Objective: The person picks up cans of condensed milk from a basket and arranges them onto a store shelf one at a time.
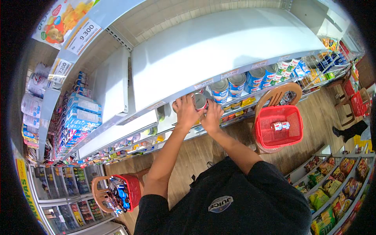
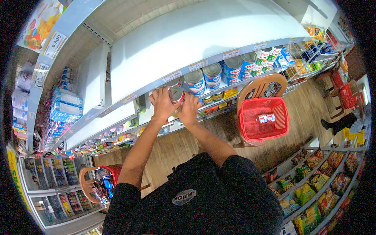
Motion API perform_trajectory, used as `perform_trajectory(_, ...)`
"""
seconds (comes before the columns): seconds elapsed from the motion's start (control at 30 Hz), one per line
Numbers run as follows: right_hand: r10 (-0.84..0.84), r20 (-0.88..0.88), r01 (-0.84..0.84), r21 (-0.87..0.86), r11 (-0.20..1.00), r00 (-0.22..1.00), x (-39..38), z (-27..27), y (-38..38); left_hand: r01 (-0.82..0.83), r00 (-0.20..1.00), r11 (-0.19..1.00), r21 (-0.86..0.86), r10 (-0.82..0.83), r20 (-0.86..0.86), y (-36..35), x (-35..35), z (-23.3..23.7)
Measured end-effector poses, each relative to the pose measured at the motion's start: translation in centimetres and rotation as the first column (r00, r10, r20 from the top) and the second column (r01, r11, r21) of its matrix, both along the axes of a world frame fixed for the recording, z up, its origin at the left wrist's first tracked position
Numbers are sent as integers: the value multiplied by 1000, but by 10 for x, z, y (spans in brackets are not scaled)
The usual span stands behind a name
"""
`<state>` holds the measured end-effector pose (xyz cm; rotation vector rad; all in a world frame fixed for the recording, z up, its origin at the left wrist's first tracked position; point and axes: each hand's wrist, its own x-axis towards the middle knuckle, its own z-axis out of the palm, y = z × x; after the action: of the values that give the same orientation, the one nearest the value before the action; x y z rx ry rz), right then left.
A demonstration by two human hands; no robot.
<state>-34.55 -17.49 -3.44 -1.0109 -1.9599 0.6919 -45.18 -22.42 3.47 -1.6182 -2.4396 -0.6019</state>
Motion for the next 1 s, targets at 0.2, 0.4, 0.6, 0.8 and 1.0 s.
perform_trajectory(0.2, -33, -17, 34, 35, 999, 999, -4, -7, -2, -24, 999, 998, -53, 27, 42, 1, 6, 2)
perform_trajectory(0.4, -17, -52, 16, -11, 1000, 998, 2, -8, -7, -41, 999, 998, -38, 42, 28, -2, 12, 8)
perform_trajectory(0.6, 221, -135, -207, 105, 973, 966, 60, 0, -27, 91, 991, 976, 199, -108, 76, -59, 35, 12)
perform_trajectory(0.8, 342, 178, -264, -356, 896, 923, 218, -147, -48, 70, 886, 986, 150, -131, 444, -195, 69, -89)
perform_trajectory(1.0, 476, 693, 477, -720, 504, 542, 494, -313, -129, 56, 77, 778, -625, 621, 780, -392, 103, -268)
